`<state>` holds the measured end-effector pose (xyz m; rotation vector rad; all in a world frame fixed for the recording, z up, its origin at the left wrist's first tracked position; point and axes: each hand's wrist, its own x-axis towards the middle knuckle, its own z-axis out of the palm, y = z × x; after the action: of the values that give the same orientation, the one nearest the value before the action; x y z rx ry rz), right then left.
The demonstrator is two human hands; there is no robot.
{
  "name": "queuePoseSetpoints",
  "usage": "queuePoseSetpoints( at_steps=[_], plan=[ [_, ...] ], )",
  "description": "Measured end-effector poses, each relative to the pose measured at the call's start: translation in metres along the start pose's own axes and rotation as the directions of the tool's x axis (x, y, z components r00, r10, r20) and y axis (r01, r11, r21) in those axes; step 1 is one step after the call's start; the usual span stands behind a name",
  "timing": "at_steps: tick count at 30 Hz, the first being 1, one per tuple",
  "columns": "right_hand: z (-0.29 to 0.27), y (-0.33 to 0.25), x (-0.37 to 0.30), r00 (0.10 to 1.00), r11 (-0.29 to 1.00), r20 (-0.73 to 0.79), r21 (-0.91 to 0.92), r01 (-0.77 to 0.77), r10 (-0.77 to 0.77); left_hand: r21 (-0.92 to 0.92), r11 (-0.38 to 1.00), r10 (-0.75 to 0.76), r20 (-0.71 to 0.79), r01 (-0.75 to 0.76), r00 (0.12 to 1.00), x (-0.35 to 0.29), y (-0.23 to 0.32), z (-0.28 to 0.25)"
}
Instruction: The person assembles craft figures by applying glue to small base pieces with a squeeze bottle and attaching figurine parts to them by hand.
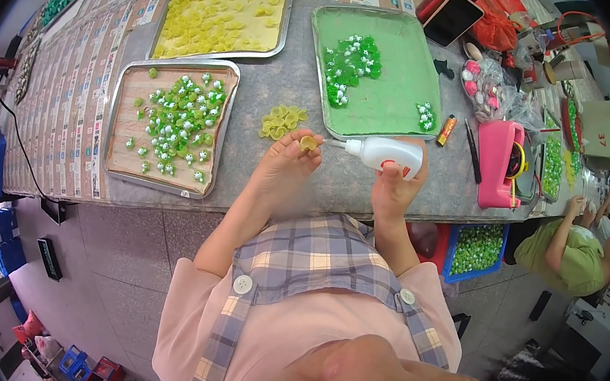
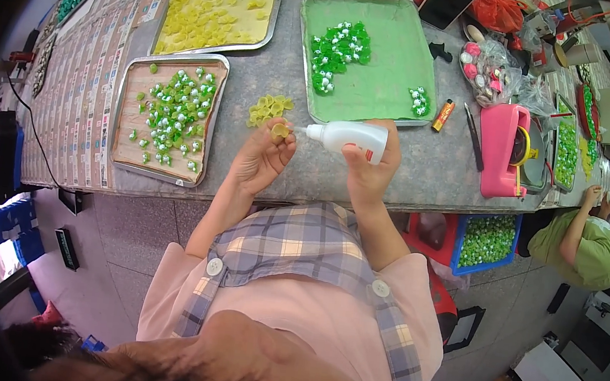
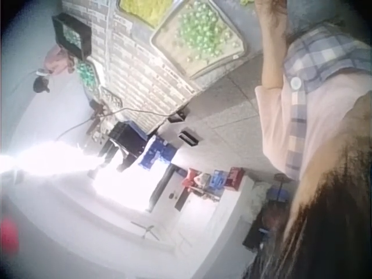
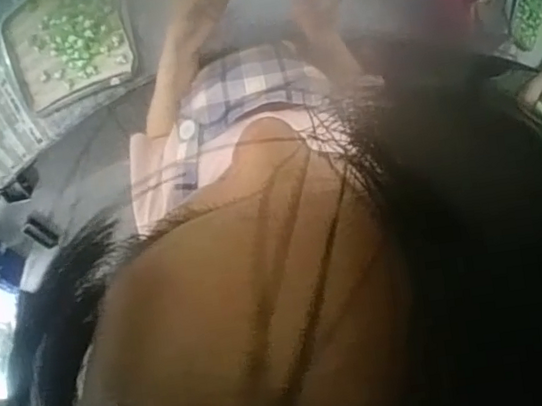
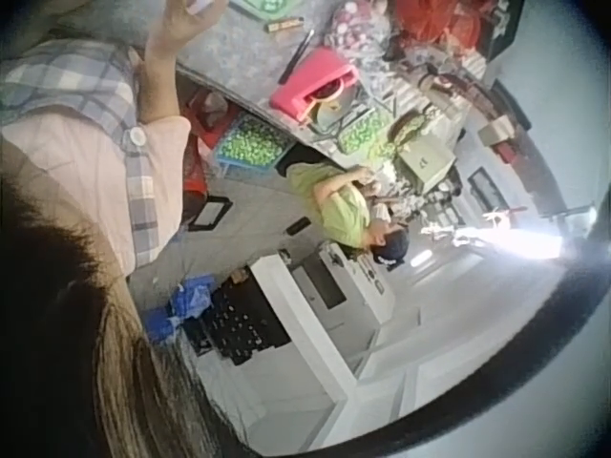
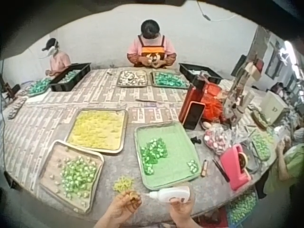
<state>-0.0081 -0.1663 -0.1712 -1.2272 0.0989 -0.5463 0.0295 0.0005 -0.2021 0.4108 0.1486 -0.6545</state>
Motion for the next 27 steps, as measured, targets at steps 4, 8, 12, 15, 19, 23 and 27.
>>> queuePoseSetpoints(
  at_steps=[4,8,12,15,19,23,27],
  plan=[
    [0.002,-0.007,-0.001,0.961,0.941,0.062,-0.196,0.275,-0.268,-0.11,0.993,-0.041,-0.014,0.039,0.999,-0.001,0.0,0.001],
    [0.005,-0.008,-0.004,0.929,0.876,0.129,-0.309,0.371,-0.348,-0.108,0.993,-0.045,-0.002,0.044,0.999,-0.001,0.0,0.002],
    [0.007,-0.011,-0.006,0.934,0.869,0.182,-0.345,0.354,-0.308,-0.119,0.991,-0.054,0.014,0.055,0.998,-0.001,-0.001,0.0],
    [0.009,-0.013,-0.005,0.926,0.827,0.207,-0.419,0.376,-0.316,-0.125,0.991,-0.052,0.031,0.056,0.998,-0.001,-0.002,-0.001],
    [0.009,-0.012,-0.006,0.931,0.824,0.212,-0.436,0.363,-0.298,-0.126,0.99,-0.052,0.034,0.056,0.998,-0.001,-0.002,-0.001],
    [0.01,-0.014,-0.005,0.933,0.822,0.233,-0.448,0.353,-0.274,-0.133,0.99,-0.045,0.038,0.05,0.998,-0.001,-0.002,-0.001],
    [0.01,-0.014,-0.004,0.926,0.817,0.249,-0.442,0.369,-0.283,-0.138,0.989,-0.044,0.023,0.047,0.999,-0.001,-0.002,-0.001]
  ],
)
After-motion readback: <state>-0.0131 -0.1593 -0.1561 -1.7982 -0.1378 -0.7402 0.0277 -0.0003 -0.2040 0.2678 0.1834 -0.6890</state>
